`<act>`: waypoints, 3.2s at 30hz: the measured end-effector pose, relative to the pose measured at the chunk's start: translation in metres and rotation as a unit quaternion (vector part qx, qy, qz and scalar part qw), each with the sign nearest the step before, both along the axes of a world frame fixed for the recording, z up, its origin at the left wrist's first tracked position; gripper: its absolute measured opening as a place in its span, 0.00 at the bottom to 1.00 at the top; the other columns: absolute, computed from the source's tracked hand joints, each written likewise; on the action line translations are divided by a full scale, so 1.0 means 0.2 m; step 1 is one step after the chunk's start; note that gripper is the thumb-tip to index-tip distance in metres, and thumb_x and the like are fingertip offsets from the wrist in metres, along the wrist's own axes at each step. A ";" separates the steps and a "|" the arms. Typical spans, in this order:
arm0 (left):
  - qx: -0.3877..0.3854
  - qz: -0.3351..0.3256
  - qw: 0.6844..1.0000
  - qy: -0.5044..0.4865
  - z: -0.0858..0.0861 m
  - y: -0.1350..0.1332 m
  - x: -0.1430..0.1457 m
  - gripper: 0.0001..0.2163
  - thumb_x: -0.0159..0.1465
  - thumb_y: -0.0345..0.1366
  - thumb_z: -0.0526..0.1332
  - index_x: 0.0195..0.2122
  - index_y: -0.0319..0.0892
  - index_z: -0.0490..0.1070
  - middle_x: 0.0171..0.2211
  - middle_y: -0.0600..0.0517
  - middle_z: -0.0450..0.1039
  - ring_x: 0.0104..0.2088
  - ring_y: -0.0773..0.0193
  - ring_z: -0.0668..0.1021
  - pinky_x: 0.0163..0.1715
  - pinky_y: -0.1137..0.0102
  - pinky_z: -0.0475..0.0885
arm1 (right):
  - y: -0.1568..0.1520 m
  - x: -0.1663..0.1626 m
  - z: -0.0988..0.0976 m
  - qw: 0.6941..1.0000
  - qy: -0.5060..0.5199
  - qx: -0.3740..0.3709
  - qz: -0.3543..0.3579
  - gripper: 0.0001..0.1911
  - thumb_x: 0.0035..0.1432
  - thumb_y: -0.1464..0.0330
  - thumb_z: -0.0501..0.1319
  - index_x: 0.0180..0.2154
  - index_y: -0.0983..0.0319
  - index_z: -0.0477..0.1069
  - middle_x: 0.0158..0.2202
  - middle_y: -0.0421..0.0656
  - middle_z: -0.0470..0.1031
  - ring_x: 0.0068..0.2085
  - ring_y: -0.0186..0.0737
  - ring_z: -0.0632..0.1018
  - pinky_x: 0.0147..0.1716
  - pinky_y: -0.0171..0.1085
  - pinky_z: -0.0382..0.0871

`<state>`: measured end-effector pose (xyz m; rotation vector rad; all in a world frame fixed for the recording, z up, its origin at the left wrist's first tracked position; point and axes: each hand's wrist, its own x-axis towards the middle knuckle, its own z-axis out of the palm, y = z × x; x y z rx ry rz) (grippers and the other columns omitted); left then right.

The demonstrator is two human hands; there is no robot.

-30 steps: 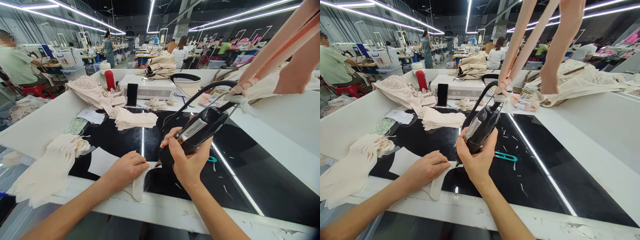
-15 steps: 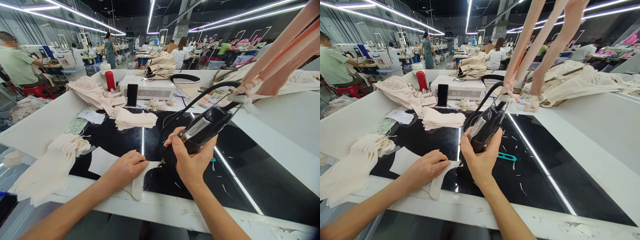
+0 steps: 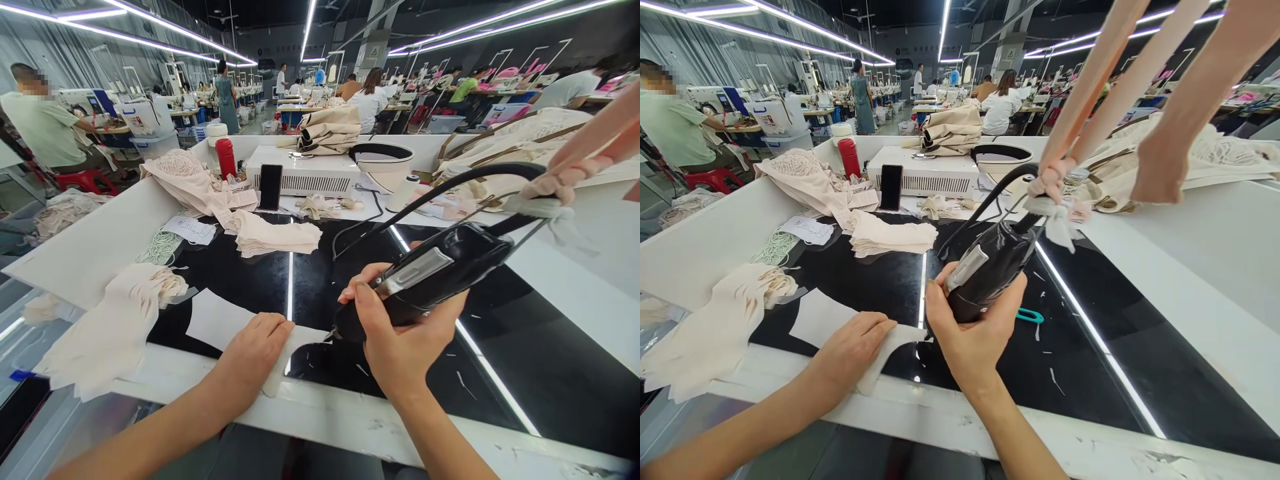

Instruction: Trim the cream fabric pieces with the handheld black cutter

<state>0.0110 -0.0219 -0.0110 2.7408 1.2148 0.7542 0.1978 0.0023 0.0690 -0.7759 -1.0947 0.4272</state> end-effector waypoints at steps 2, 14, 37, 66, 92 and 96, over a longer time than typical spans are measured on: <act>0.002 -0.010 1.000 0.011 0.02 0.00 0.00 0.17 0.66 0.17 0.51 0.52 0.40 0.65 0.46 0.45 0.73 0.45 0.56 0.79 0.46 0.61 0.81 | -0.01 0.00 0.00 1.000 0.001 0.002 0.003 0.23 0.51 0.76 0.70 0.42 0.53 0.63 0.30 0.33 0.76 0.23 0.36 0.75 0.23 0.37 0.75; 0.004 -0.027 0.998 0.058 0.04 0.02 -0.02 0.14 0.66 0.16 0.53 0.48 0.39 0.67 0.46 0.45 0.75 0.45 0.56 0.79 0.46 0.62 0.80 | -0.05 -0.02 0.02 1.000 0.007 0.013 0.006 0.24 0.48 0.79 0.71 0.40 0.52 0.62 0.29 0.33 0.77 0.21 0.35 0.76 0.20 0.37 0.75; 0.148 0.051 0.979 0.128 -0.01 -0.12 0.13 0.35 0.54 0.59 0.74 0.56 0.39 0.74 0.46 0.41 0.79 0.48 0.47 0.80 0.44 0.61 0.77 | -0.01 -0.05 0.01 0.998 0.047 0.015 0.036 0.26 0.53 0.77 0.71 0.47 0.53 0.63 0.31 0.33 0.78 0.21 0.34 0.76 0.22 0.36 0.76; 0.144 0.051 0.983 0.101 -0.06 -0.13 0.13 0.31 0.63 0.58 0.69 0.57 0.39 0.71 0.47 0.38 0.78 0.50 0.45 0.81 0.47 0.56 0.78 | 0.11 -0.20 0.02 0.995 0.057 0.004 0.076 0.22 0.52 0.76 0.68 0.42 0.53 0.60 0.30 0.28 0.76 0.22 0.30 0.75 0.23 0.33 0.76; 0.120 0.056 0.985 0.108 -0.08 -0.13 0.14 0.33 0.60 0.59 0.70 0.58 0.40 0.70 0.48 0.39 0.77 0.50 0.45 0.80 0.47 0.57 0.78 | 0.12 -0.22 0.01 0.994 0.068 -0.009 0.086 0.22 0.50 0.77 0.67 0.40 0.54 0.59 0.29 0.28 0.76 0.22 0.30 0.75 0.23 0.33 0.76; 0.104 0.049 0.988 0.101 -0.07 -0.13 0.14 0.33 0.62 0.56 0.70 0.59 0.39 0.69 0.49 0.37 0.76 0.51 0.44 0.79 0.47 0.55 0.79 | 0.12 -0.21 0.00 0.995 0.050 -0.007 0.083 0.21 0.52 0.76 0.68 0.41 0.54 0.59 0.30 0.28 0.76 0.22 0.30 0.76 0.23 0.34 0.76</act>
